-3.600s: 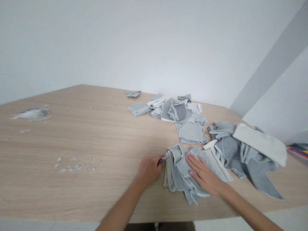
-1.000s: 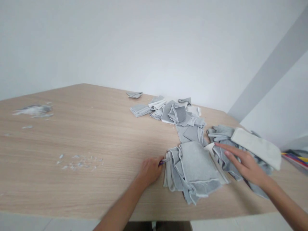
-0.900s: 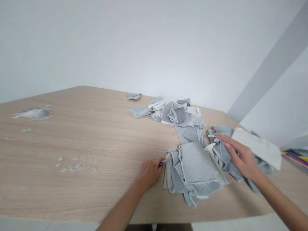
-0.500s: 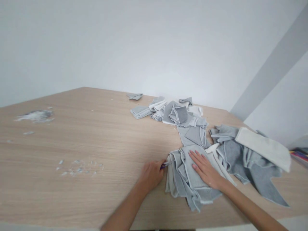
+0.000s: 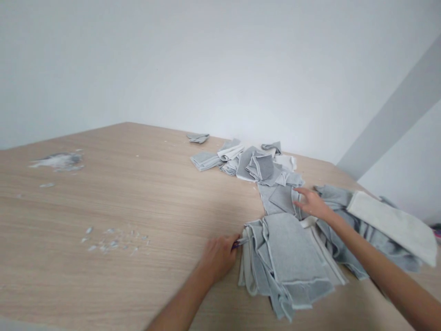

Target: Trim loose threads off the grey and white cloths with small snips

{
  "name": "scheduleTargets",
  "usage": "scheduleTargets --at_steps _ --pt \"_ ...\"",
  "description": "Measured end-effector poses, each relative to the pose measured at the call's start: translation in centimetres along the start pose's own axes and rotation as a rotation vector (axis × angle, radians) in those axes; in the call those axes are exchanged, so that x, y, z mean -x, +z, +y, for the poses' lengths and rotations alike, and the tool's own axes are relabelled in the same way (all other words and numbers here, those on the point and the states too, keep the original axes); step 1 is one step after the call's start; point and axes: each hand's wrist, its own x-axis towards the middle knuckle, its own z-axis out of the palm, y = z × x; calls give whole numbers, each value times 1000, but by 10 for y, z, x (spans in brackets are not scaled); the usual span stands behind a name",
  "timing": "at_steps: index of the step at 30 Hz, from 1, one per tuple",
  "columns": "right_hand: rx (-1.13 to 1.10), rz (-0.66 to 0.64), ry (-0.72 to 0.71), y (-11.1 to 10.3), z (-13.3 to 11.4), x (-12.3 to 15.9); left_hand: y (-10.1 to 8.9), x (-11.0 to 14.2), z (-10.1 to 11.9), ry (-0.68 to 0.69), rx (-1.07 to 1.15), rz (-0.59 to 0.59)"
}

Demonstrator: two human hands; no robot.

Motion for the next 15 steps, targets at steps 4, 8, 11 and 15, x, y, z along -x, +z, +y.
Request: scheduleTargets --at_steps 4,8,11,15 --pt "36 -225 -22 45 10 -20 -3 1 0 -4 15 2" --pt "71 -284 -21 71 4 -22 -5 1 2 -12 22 -27" --pt "102 -308 5 74 1 -25 -4 -1 1 -23 10 -33" --pt "110 -326 18 64 3 -33 -1 -2 0 -14 7 -23"
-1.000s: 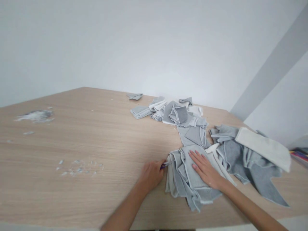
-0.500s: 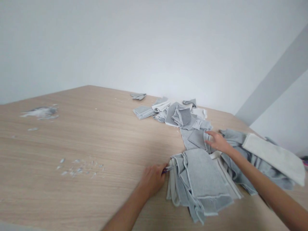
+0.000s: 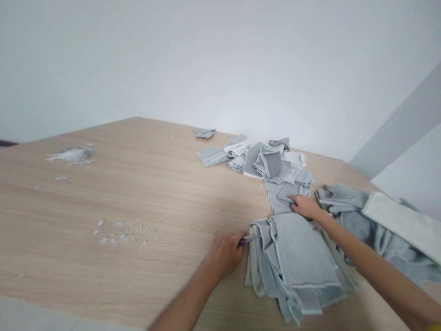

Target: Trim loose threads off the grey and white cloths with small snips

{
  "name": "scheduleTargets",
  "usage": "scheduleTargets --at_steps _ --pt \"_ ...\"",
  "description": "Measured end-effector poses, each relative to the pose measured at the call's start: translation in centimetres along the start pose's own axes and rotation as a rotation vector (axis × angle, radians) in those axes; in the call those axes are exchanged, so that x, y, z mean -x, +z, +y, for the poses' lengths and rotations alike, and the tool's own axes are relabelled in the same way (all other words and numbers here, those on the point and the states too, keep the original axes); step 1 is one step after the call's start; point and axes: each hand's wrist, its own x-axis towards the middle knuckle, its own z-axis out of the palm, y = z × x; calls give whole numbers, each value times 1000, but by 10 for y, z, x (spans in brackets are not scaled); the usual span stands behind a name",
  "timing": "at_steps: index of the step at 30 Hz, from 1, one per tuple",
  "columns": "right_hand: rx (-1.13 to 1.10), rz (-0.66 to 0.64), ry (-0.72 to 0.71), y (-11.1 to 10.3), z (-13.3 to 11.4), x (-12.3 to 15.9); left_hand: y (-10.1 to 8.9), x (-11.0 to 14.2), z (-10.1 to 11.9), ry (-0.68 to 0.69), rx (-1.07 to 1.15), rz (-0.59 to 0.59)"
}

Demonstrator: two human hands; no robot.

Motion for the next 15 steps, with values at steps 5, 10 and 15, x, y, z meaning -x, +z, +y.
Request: scheduleTargets --at_steps 5,10,15 --pt "-47 -16 -64 -23 10 3 -1 2 1 -5 -7 -5" --pt "-57 52 -57 -38 16 9 -5 4 4 1 -3 -3" --pt "-55 180 -10 -58 15 19 -7 5 5 6 -3 0"
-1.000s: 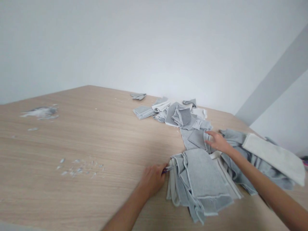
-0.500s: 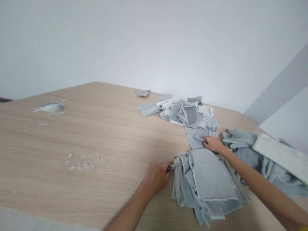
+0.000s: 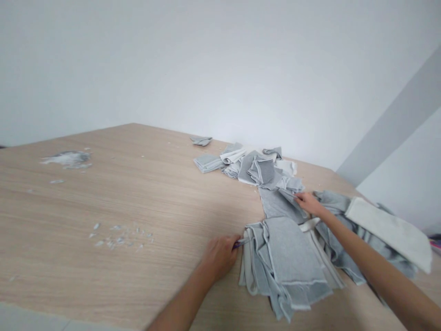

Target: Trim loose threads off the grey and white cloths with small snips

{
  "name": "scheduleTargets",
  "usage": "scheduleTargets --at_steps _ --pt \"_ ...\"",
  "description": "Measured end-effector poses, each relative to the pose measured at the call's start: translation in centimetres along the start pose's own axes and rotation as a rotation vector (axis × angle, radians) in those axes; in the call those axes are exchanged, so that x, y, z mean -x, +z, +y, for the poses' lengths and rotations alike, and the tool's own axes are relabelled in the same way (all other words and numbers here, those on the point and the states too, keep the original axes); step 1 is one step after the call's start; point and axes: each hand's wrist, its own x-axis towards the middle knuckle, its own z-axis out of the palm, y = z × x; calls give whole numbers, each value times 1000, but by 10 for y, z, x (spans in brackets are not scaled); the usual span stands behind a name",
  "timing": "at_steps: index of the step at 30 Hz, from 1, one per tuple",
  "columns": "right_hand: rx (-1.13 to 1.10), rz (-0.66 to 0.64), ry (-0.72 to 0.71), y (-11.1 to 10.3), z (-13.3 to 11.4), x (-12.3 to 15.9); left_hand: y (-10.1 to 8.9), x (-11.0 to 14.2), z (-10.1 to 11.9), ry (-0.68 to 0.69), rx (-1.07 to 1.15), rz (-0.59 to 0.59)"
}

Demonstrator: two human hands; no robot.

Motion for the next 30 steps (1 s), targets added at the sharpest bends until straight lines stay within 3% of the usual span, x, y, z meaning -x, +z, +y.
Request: scheduleTargets --at_steps 5,10,13,15,17,20,23,25,27,30 --pt "36 176 61 -38 0 7 3 0 -2 9 10 24" --pt "132 479 218 -102 0 14 6 0 -3 24 12 51" --pt "198 735 246 -141 -20 26 4 1 -1 12 15 32" --pt "206 797 174 -153 -46 43 3 1 0 2 13 15" --pt "186 701 39 -147 -77 69 2 1 1 -2 8 4" --pt "144 308 -163 -111 -120 119 2 1 0 20 6 26" --pt "49 -120 -198 -75 -143 168 4 1 -1 40 -2 46" --pt "-56 -295 -206 -71 -148 186 5 0 -2 42 -10 46" --pt "-149 -250 -166 -86 -148 188 6 -1 -2 44 -15 52" --pt "-227 96 -83 -123 -143 167 7 -1 -2 46 -25 55"
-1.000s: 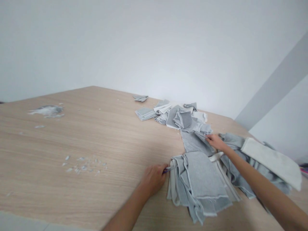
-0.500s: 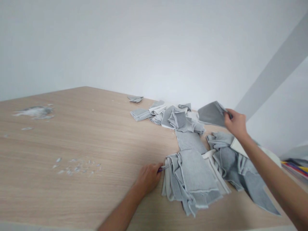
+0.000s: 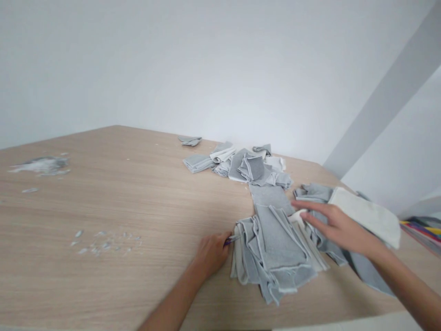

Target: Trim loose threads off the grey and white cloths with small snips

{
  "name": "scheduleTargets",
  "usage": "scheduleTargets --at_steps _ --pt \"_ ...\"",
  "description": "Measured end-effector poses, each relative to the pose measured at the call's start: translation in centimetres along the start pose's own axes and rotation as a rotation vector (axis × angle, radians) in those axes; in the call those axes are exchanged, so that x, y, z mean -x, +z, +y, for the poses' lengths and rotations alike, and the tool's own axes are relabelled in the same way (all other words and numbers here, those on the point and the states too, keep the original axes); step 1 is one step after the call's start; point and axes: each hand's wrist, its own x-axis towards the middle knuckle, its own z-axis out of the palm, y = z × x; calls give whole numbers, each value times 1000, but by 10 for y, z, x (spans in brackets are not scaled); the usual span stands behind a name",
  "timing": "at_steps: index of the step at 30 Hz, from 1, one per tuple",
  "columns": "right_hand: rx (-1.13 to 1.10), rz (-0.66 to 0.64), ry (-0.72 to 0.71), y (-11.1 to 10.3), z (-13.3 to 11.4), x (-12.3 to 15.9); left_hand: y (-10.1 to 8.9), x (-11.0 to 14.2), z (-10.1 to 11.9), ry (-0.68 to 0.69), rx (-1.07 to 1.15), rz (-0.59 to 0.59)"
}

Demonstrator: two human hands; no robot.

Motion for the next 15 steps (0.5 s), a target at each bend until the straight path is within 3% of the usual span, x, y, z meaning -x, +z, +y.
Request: scheduleTargets --at_steps 3,6,9,11,13,15 --pt "-29 321 -16 -5 10 -30 0 0 0 -2 -2 -3" --pt "-30 423 -8 48 29 -43 0 0 -1 1 -4 -18" --pt "8 109 21 129 49 -36 1 0 -1 -15 -14 -33" --pt "39 -73 51 169 59 -29 1 0 -1 -25 -15 -35" --pt "63 -130 72 188 65 -24 1 -1 -1 -15 -17 -37" --pt "72 -136 72 190 68 -23 1 -2 0 -4 -24 -41"
